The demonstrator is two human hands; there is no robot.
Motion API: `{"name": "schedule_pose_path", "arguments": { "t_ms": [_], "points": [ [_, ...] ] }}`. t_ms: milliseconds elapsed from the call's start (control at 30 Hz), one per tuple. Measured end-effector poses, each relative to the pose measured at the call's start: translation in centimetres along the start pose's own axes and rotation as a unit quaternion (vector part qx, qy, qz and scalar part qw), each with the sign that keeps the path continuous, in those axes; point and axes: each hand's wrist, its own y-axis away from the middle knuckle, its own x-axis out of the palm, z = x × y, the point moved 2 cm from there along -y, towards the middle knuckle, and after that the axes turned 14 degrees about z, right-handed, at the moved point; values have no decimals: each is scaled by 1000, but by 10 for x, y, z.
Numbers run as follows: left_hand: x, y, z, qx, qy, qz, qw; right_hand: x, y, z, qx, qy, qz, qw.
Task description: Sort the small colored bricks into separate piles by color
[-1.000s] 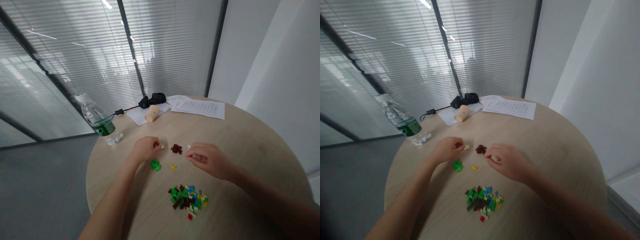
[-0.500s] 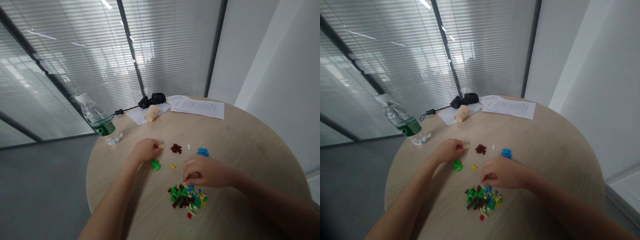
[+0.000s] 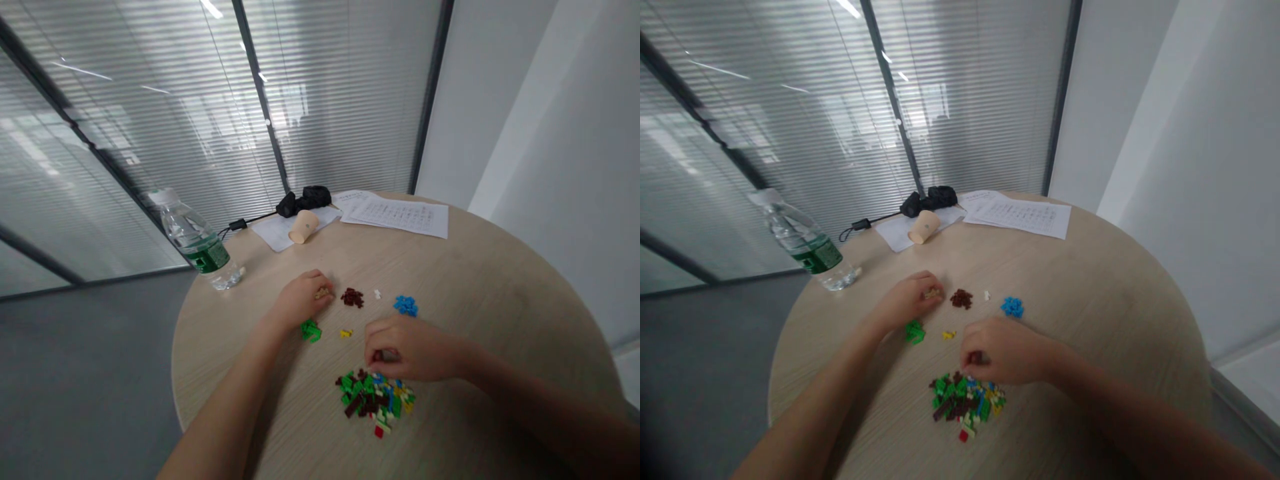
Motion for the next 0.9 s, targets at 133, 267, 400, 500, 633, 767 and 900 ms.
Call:
{"name": "schedule_pose_path", "arguments": {
  "t_ms": [133,267,400,500,633,767,900],
  "points": [
    [1,-2,-1,-6,1,2,1000,-9,1,-3,54,10,-72,996],
    [1,0,3,-26,-11,6,1000,-15,5,-10,133,-25,-154,979],
    [-5,2,0,-23,-10,-26,999,-14,7,-18,187,-97,-193,958],
    [-11,4,-17,61,51,-56,995,-14,7,-22,195,-166,-211,943],
    [-11,7,-49,199,140,-36,969,-15,6,-22,173,-270,-208,924],
    [-7,8,-62,203,145,-44,967,-14,4,-23,150,-374,-191,895],
    [-8,10,-62,204,127,-69,968,-12,3,-24,141,-401,-203,882]
  ]
}}
